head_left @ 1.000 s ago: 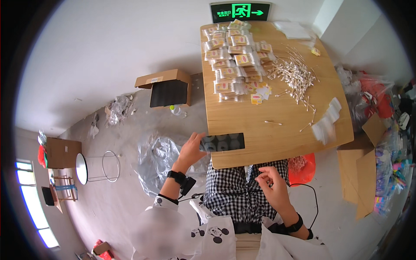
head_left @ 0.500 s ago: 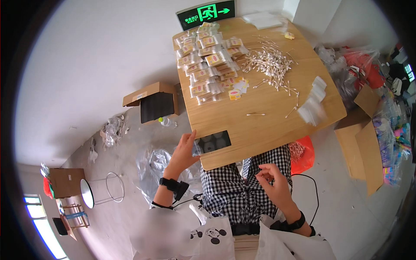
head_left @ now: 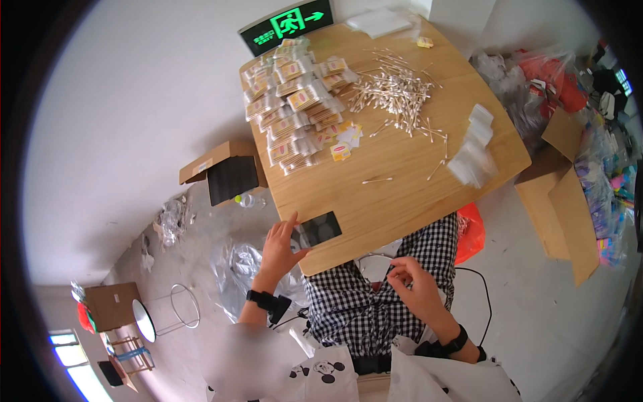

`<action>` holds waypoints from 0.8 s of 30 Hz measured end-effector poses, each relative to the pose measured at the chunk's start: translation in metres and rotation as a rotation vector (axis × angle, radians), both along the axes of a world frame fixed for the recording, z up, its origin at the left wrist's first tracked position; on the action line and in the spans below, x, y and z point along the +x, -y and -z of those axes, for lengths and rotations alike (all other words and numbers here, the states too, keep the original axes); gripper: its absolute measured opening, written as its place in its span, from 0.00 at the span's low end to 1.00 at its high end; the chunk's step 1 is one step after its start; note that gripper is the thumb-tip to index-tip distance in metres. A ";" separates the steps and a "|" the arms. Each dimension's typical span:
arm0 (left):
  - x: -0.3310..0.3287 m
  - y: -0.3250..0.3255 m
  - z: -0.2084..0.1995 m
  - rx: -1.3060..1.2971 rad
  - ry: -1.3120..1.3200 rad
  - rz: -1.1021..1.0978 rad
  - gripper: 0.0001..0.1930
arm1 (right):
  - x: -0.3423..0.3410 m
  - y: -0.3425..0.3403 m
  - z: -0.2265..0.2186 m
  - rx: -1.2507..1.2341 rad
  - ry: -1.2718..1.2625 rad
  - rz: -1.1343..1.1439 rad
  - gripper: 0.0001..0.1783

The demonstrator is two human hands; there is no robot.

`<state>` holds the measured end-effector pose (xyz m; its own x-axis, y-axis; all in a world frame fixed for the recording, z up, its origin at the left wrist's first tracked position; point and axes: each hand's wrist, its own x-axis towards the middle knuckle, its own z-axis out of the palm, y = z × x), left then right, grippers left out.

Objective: Manually align and pack bundles of cotton swabs into small plastic bags.

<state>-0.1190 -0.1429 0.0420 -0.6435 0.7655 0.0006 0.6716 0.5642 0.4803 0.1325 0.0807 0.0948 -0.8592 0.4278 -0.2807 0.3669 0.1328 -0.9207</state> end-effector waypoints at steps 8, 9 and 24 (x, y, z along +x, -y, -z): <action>0.006 -0.064 -0.027 0.036 0.000 0.045 0.43 | -0.083 -0.068 0.050 0.576 -0.228 -0.012 0.19; 0.006 -0.081 -0.032 0.066 0.022 0.057 0.41 | -0.096 -0.082 0.060 0.758 -0.276 0.007 0.17; -0.030 -0.371 0.009 0.017 -0.320 0.013 0.24 | -0.130 -0.141 0.092 0.804 -0.210 0.099 0.11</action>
<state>-0.1490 0.2281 0.0328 -0.5986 0.7718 0.2145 0.7972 0.5481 0.2530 0.0029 0.2215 0.0023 -0.8072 0.5056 0.3045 0.2429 0.7547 -0.6095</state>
